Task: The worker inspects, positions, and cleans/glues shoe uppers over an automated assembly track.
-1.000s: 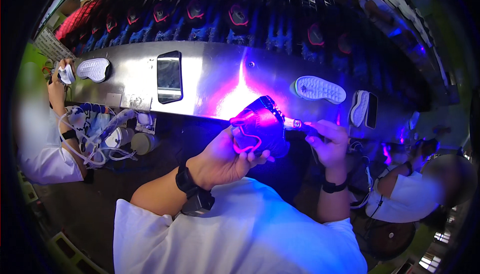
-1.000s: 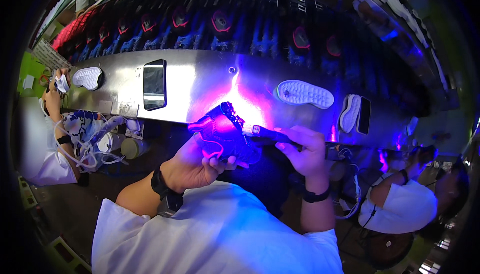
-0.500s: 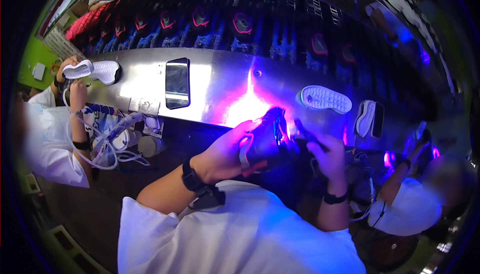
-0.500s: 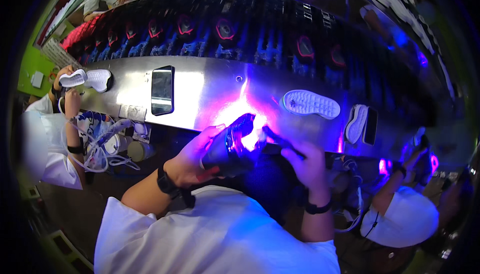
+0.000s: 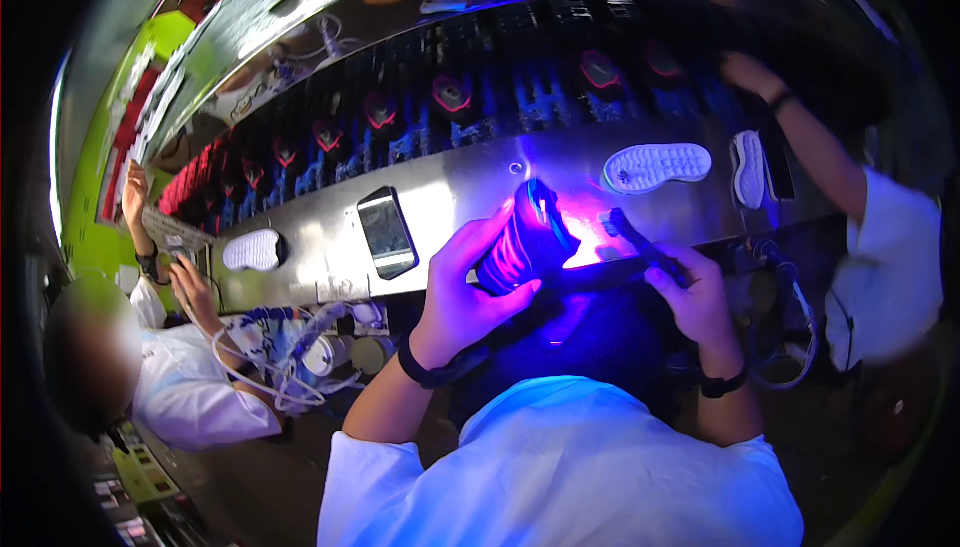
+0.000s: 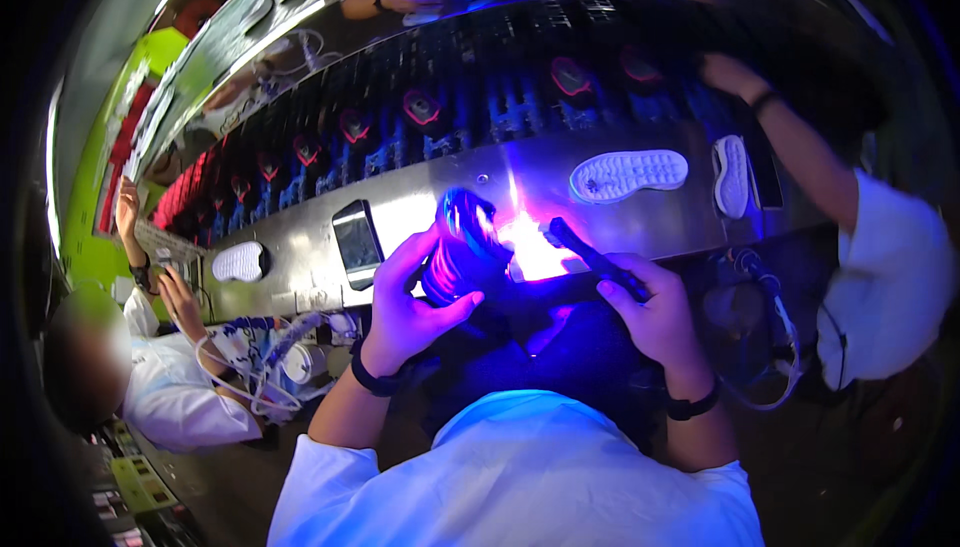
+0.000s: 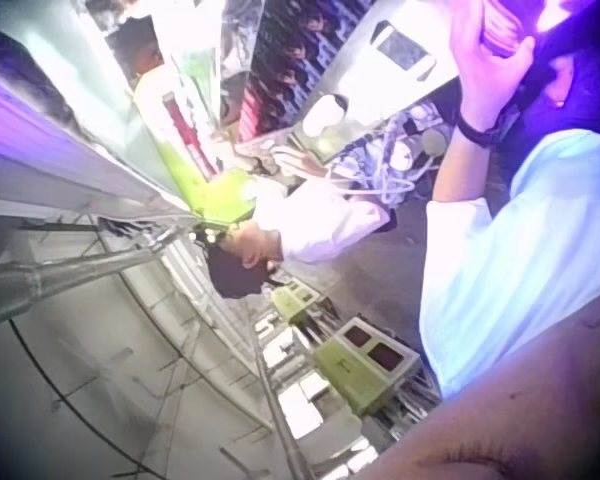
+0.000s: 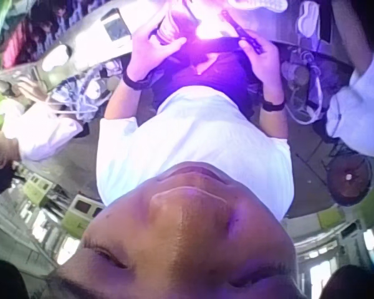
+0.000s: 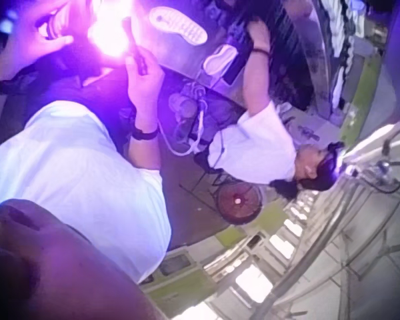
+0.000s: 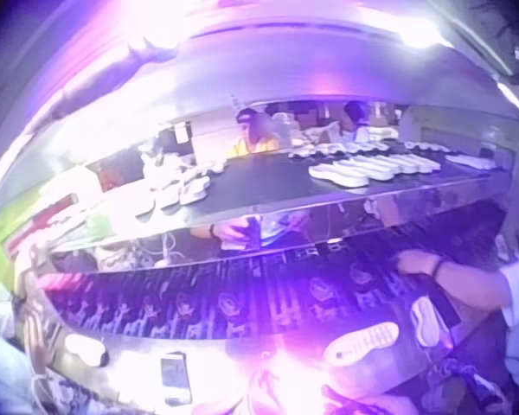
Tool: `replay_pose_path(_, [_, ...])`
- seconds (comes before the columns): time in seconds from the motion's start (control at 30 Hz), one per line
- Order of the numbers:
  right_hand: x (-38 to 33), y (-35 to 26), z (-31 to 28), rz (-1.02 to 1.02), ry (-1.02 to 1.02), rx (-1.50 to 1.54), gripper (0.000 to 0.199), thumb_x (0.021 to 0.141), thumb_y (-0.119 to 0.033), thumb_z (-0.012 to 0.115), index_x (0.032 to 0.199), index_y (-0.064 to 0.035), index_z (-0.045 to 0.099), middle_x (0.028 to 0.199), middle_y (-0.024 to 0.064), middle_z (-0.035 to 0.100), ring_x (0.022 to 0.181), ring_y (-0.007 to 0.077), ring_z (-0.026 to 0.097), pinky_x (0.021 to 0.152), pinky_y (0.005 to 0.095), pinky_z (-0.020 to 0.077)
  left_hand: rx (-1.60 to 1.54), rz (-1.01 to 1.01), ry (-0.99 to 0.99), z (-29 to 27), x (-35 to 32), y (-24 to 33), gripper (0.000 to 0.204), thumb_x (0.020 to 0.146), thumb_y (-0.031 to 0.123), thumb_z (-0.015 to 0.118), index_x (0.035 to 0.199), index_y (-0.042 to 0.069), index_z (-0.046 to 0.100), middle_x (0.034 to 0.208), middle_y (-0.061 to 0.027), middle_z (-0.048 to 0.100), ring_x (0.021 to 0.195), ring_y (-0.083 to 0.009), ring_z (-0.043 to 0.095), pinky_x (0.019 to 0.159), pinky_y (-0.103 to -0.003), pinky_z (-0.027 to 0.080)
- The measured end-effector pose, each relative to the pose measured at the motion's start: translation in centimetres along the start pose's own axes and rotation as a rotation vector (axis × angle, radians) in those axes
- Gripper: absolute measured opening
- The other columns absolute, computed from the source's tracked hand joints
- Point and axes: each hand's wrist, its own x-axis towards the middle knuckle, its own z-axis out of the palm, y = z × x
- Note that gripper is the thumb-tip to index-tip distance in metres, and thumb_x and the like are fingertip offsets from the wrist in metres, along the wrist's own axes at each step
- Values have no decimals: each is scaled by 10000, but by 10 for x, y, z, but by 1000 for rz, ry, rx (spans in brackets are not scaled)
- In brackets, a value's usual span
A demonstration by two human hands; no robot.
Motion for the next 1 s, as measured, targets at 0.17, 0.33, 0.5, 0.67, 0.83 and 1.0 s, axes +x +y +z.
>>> replay_pose_path(0.17, [-18,-23,-24,45,21,131,330,886,-70,710,1201,17,659,995,85,719,912,119,649,844,283,500,483,504,51,-4,16,5,664,585,53,781,1236,112,672,1212,-177,568,1137,-402,596,978,-505,509])
replay_pose_path(0.33, [-20,-61,-39,-108,-41,-26,324,863,-110,728,1168,-8,693,897,89,723,822,154,668,785,278,503,689,722,89,-2,26,12,523,635,67,828,1133,192,728,1178,-133,576,1093,-357,627,919,-464,574])
replay_pose_path(0.5, [-12,-67,-48,-191,-85,-137,339,810,-93,747,1144,-41,715,804,110,685,690,216,639,641,300,479,785,873,43,1,28,26,465,672,168,859,1116,235,738,1163,-103,585,1080,-330,631,881,-428,597])
replay_pose_path(0.67, [-9,-48,-51,-224,-96,-116,341,799,-79,756,1135,-34,715,777,104,668,670,214,621,624,301,472,812,871,19,12,34,29,445,688,185,850,1115,238,742,1164,-109,589,1079,-329,632,884,-428,596])
replay_pose_path(0.83, [-9,-22,-47,-242,-66,-16,341,789,-69,759,1126,-38,720,776,103,666,666,214,618,628,300,469,818,760,6,22,37,17,445,666,157,850,1094,233,753,1155,-115,589,1088,-349,639,888,-445,593])
replay_pose_path(1.0, [-3,-4,-47,-147,-185,84,339,777,-59,756,1115,-48,729,854,109,709,730,217,645,697,286,476,767,706,110,30,35,-8,530,614,52,861,1106,203,739,1161,-134,592,1093,-379,637,903,-482,579])
